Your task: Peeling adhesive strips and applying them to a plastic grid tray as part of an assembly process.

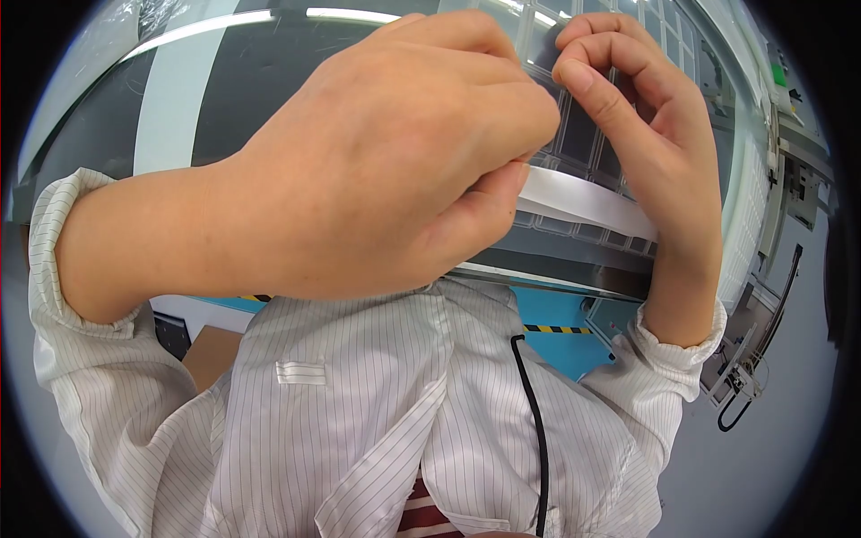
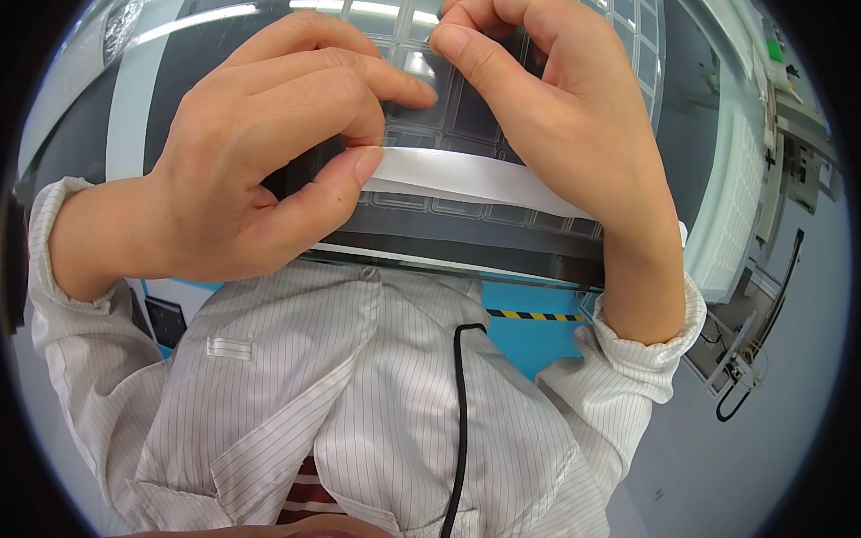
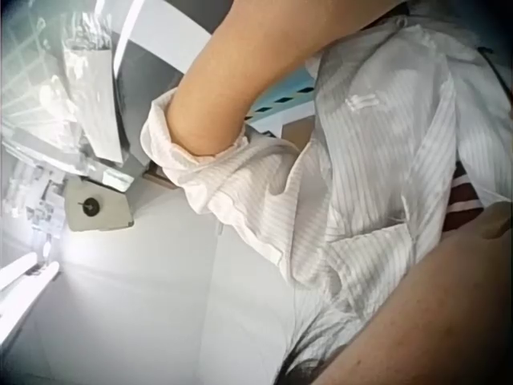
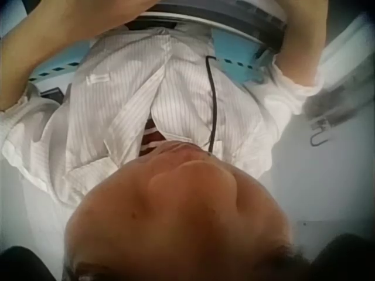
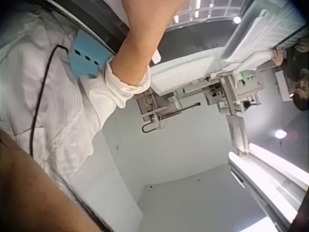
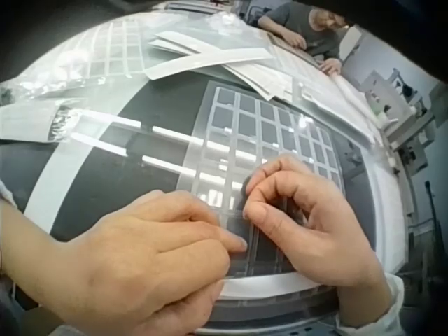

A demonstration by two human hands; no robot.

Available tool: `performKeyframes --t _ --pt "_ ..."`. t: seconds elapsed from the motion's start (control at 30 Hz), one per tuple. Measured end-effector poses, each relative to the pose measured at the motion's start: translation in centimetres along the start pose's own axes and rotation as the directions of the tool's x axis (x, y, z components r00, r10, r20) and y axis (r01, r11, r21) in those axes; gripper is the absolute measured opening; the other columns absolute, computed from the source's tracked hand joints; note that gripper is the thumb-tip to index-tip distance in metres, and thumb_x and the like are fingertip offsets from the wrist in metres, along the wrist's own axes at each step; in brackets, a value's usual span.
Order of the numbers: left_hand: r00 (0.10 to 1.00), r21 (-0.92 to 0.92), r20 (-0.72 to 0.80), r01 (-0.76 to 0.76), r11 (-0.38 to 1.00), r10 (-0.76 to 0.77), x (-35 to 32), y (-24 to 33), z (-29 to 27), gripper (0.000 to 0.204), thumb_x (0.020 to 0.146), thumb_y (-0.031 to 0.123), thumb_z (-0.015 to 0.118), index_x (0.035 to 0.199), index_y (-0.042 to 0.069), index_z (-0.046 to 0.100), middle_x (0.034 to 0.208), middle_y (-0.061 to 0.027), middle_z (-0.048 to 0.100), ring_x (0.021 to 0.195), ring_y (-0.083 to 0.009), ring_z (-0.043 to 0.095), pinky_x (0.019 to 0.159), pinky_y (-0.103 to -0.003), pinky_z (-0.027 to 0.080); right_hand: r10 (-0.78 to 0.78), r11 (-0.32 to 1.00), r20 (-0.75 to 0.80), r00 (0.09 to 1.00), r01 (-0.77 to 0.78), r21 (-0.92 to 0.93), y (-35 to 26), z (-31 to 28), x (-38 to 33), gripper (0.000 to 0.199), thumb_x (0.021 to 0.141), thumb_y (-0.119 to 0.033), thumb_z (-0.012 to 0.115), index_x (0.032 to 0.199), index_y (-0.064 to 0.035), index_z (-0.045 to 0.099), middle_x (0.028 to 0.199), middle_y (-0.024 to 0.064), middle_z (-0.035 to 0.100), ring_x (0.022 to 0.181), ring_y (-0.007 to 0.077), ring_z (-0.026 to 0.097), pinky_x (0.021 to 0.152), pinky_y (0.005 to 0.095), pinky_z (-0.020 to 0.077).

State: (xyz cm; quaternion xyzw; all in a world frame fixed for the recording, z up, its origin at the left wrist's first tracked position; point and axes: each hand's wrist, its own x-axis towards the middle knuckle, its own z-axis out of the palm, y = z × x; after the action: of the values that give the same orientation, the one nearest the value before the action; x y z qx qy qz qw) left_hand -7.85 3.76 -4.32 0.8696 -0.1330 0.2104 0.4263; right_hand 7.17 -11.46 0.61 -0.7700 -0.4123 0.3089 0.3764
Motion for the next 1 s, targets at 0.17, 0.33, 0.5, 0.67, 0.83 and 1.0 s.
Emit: performKeyframes --t 0.17,0.33,0.5,0.67,0.83,1.0 --pt "1.000 -0.012 -0.008 0.003 1.000 -0.003 0.4 0.0 0.3 0.008 0.077 -0.002 0.065 0.080 0.001 0.059 0.086 -0.0128 0.064 0.080 -0.0298 0.061 0.075 -0.040 0.050 -0.099 0.977 -0.061 0.993 0.085 -0.194 2.0 0.7 0.3 0.013 0.093 -0.005 0.070 0.092 -0.0011 0.057 0.102 0.0066 0.052 0.083 0.0121 0.049 0.073 0.0233 0.0401" --pt "1.000 -0.017 -0.019 -0.003 1.000 0.003 0.4 0.0 0.3 0.009 0.076 -0.002 0.065 0.079 0.002 0.058 0.083 -0.0122 0.063 0.080 -0.0298 0.060 0.073 -0.040 0.049 -0.246 0.872 -0.080 0.966 0.184 -0.453 1.7 1.1 0.3 0.019 0.092 -0.004 0.071 0.093 -0.0022 0.052 0.093 0.0079 0.048 0.079 0.0168 0.048 0.071 0.0274 0.0401" --pt "0.999 -0.003 -0.047 -0.011 1.000 0.011 0.6 -0.4 0.6 0.009 0.076 -0.001 0.066 0.078 0.002 0.057 0.080 -0.0117 0.061 0.079 -0.0298 0.059 0.072 -0.040 0.049 -0.269 0.961 -0.212 0.940 0.246 -0.129 2.7 -0.4 -1.3 0.010 0.090 -0.007 0.072 0.092 0.0010 0.066 0.102 0.0039 0.064 0.087 0.0097 0.055 0.073 0.0235 0.0392" --pt "0.997 0.009 -0.072 -0.010 1.000 0.010 0.7 -0.6 0.8 0.010 0.076 -0.001 0.066 0.078 0.002 0.057 0.077 -0.0112 0.059 0.078 -0.0299 0.059 0.070 -0.040 0.049 -0.398 0.902 0.089 0.913 0.407 -0.145 2.2 -0.9 -2.3 0.009 0.086 0.000 0.071 0.093 0.0002 0.066 0.094 0.0068 0.066 0.085 0.0152 0.058 0.071 0.0265 0.0388" --pt "0.996 0.014 -0.088 0.013 1.000 -0.012 0.7 -0.5 0.7 0.011 0.076 0.000 0.067 0.077 0.002 0.056 0.074 -0.0106 0.058 0.078 -0.0299 0.058 0.069 -0.040 0.049 -0.501 0.825 0.004 0.866 0.479 -0.301 2.0 -0.2 -2.3 0.010 0.084 0.000 0.072 0.093 0.0002 0.066 0.095 0.0077 0.067 0.087 0.0159 0.059 0.074 0.0265 0.0408" --pt "0.997 -0.025 -0.080 -0.002 1.000 0.000 0.7 -0.4 0.7 0.011 0.076 0.000 0.067 0.076 0.003 0.056 0.072 -0.0102 0.056 0.077 -0.0299 0.058 0.068 -0.040 0.048 -0.376 0.926 0.051 0.925 0.376 -0.002 1.1 -2.7 -4.2 0.008 0.087 -0.001 0.067 0.093 0.0024 0.065 0.112 0.0140 0.064 0.092 0.0140 0.055 0.081 0.0252 0.0405"
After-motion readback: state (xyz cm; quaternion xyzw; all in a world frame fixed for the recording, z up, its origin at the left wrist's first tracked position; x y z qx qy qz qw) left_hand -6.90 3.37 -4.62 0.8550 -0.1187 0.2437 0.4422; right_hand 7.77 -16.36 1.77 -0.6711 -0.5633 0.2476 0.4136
